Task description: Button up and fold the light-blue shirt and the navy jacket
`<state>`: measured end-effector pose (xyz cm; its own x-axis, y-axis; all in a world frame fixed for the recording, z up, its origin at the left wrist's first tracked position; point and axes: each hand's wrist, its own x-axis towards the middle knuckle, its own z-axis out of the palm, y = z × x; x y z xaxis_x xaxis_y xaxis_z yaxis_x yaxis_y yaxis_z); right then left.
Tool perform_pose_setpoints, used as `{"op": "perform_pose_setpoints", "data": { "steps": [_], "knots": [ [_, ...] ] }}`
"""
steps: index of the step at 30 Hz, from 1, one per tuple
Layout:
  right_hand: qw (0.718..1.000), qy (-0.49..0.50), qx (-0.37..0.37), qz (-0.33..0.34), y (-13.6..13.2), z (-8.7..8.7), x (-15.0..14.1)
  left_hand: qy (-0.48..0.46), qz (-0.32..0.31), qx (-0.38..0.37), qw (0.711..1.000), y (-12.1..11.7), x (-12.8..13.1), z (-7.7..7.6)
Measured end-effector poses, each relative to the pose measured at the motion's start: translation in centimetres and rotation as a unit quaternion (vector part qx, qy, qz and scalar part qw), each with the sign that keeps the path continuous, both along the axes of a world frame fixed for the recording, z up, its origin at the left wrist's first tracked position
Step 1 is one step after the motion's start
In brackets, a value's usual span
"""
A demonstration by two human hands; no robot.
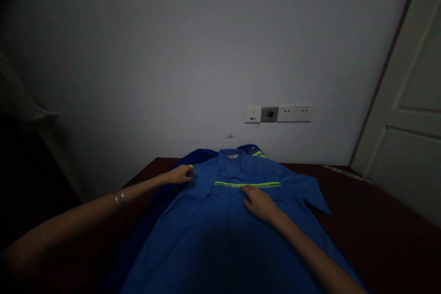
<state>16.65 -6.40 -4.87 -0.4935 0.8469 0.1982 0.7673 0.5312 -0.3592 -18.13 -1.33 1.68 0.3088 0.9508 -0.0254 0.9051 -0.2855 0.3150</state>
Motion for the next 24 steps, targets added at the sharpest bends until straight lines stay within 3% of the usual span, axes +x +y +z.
{"op": "perform_pose_setpoints", "data": {
  "steps": [3, 10, 15, 24],
  "knots": [
    [1.0, 0.023, -0.006, 0.006, 2.3, -0.1, -2.0, 0.117, -0.026, 0.018, 0.993, -3.0, -1.8, -2.1],
    [0.999, 0.048, -0.003, 0.003, 6.9, -1.0, -9.1, 0.179, -0.025, 0.043, 0.983, -6.9, -2.6, -5.6],
    [0.995, 0.071, -0.013, -0.062, 11.0, -1.4, -12.5, 0.243, -0.042, 0.118, 0.962, -6.5, -1.5, -6.6],
    [0.981, 0.121, -0.063, -0.139, 14.5, -2.4, -14.2, 0.272, -0.225, 0.253, 0.901, -4.1, 0.1, -8.8]
  ]
}}
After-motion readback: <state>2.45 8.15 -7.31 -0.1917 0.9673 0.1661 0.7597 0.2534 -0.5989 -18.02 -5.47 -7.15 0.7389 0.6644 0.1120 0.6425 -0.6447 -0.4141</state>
